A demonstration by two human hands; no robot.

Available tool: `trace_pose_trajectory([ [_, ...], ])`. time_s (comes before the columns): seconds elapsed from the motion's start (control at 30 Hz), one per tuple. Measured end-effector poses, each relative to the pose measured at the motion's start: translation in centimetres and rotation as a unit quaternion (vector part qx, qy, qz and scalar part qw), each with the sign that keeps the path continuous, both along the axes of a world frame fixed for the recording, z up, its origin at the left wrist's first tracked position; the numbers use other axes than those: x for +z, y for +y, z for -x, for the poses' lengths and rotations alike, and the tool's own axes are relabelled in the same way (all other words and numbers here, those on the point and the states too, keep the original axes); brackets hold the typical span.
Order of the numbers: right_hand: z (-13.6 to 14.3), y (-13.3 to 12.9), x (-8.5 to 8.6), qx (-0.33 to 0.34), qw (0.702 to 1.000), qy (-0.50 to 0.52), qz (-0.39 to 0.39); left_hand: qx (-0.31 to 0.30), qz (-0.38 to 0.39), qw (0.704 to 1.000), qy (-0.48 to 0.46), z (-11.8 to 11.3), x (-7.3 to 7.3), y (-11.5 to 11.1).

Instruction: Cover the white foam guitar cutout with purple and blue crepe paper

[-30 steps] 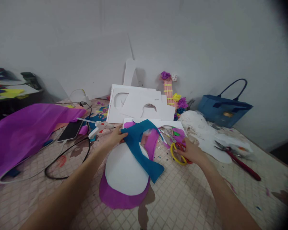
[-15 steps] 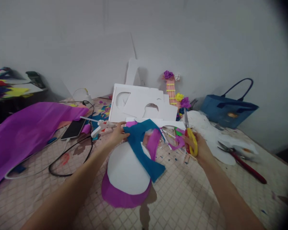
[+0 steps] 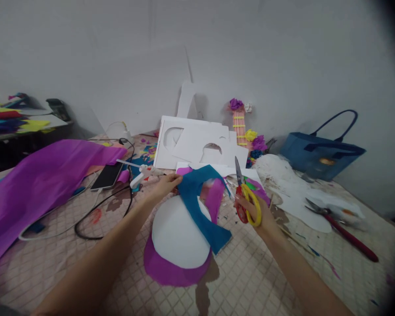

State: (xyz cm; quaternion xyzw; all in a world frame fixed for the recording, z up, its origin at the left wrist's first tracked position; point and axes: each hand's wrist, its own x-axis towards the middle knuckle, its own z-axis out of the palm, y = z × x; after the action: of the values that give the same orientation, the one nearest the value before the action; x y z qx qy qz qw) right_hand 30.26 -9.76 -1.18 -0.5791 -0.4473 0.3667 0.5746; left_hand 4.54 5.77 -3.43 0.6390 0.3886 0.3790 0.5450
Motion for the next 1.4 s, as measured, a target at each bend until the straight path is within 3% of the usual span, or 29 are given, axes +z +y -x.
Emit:
trace_pose_trajectory([
  [0.17, 0.0, 0.1, -0.9, 0.022, 0.999, 0.018, 0.039, -0.048, -0.027, 0.998, -0.008, -0.2, -0.6, 0.3],
  [0.37, 1.6, 0.0, -1.6, 0.031, 0.998, 0.018, 0.043, -0.079, -0.089, 0.993, -0.019, -0.6, 0.4, -0.6],
  [0.57, 4.4, -0.6, -1.0, 0.006, 1.000, 0.021, 0.007, 0.009, -0.207, 0.978, 0.000, -1.3, 1.8, -1.9],
  [0.7, 5.2, -0.9, -0.7, 0.005, 0.999, 0.027, -0.019, 0.077, -0.309, 0.948, 0.030, -1.2, 3.1, -3.1],
  [0.9, 4.7, -0.9, -0.6, -0.003, 0.999, 0.032, -0.016, 0.068, -0.417, 0.902, 0.085, -0.8, 4.2, -3.8],
  [1.2, 3.6, -1.8, 0.9, 0.086, 0.996, 0.009, 0.038, 0.091, -0.444, 0.880, 0.139, -0.6, 3.4, -3.2],
  [1.4, 5.9, -2.4, -1.0, 0.083, 0.995, -0.041, 0.030, 0.086, -0.421, 0.891, 0.147, -0.4, 3.3, -2.9],
])
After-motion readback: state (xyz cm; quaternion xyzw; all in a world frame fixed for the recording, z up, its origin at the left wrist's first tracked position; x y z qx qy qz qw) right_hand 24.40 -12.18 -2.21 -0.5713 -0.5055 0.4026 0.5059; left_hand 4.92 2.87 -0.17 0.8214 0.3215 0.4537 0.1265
